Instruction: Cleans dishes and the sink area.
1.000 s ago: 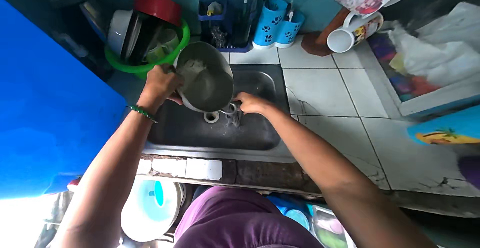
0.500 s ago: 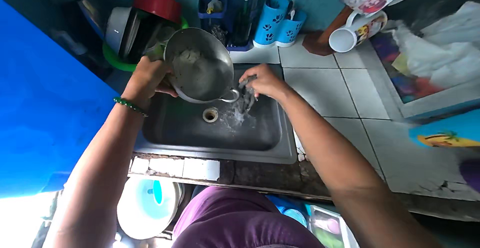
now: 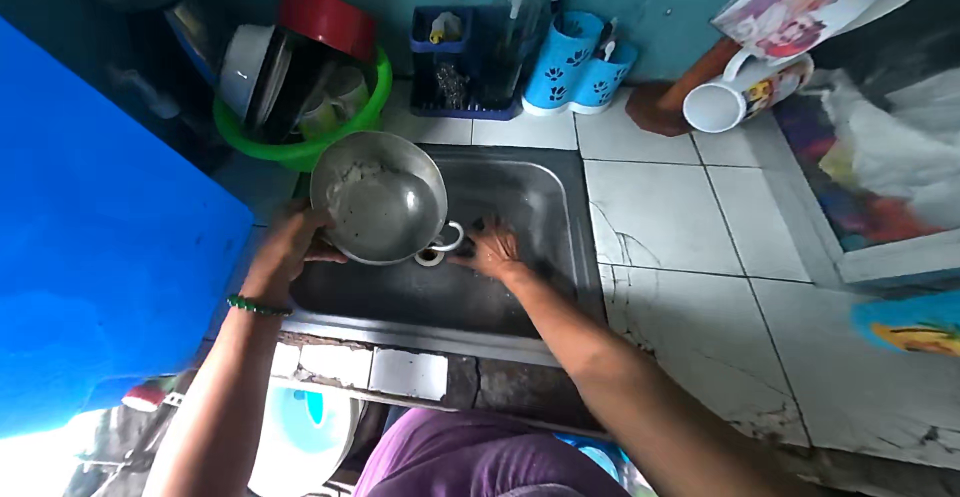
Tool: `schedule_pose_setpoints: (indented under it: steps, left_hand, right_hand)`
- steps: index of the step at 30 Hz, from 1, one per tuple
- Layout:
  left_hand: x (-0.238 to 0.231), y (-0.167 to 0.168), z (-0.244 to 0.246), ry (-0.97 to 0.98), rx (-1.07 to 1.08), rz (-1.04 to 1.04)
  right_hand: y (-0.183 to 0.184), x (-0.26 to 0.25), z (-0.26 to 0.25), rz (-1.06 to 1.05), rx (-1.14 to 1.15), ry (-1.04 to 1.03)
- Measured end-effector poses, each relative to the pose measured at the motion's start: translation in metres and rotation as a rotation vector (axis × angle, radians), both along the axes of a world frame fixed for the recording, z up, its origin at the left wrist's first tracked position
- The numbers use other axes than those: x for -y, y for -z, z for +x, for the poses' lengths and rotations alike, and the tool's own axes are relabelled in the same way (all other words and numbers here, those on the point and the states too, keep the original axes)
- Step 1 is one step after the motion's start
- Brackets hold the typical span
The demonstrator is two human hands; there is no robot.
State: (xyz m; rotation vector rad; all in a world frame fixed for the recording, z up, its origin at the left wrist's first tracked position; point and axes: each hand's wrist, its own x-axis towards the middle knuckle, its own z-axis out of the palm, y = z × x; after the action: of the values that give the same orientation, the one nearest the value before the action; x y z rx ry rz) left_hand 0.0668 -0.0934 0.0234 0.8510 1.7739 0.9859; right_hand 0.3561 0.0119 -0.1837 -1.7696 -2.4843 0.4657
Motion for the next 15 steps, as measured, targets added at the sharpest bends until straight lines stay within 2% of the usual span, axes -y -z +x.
schedule_pose_setpoints:
  steps: [6, 10, 15]
  left_hand:
    - [-0.006, 0.010, -0.003, -0.077, 0.028, -0.065]
    - [-0.008, 0.010, -0.003, -0.093, 0.044, -0.066]
    - [-0.009, 0.003, 0.011, -0.074, 0.011, -0.037]
  right_hand:
    - [0.002, -0.008, 0.001, -0.020, -0.061, -0.048]
    - [-0.002, -0.015, -0.002, -0.058, -0.020, -0.070]
    - [-0.005, -0.026, -0.010, -0.046, 0.004, 0.037]
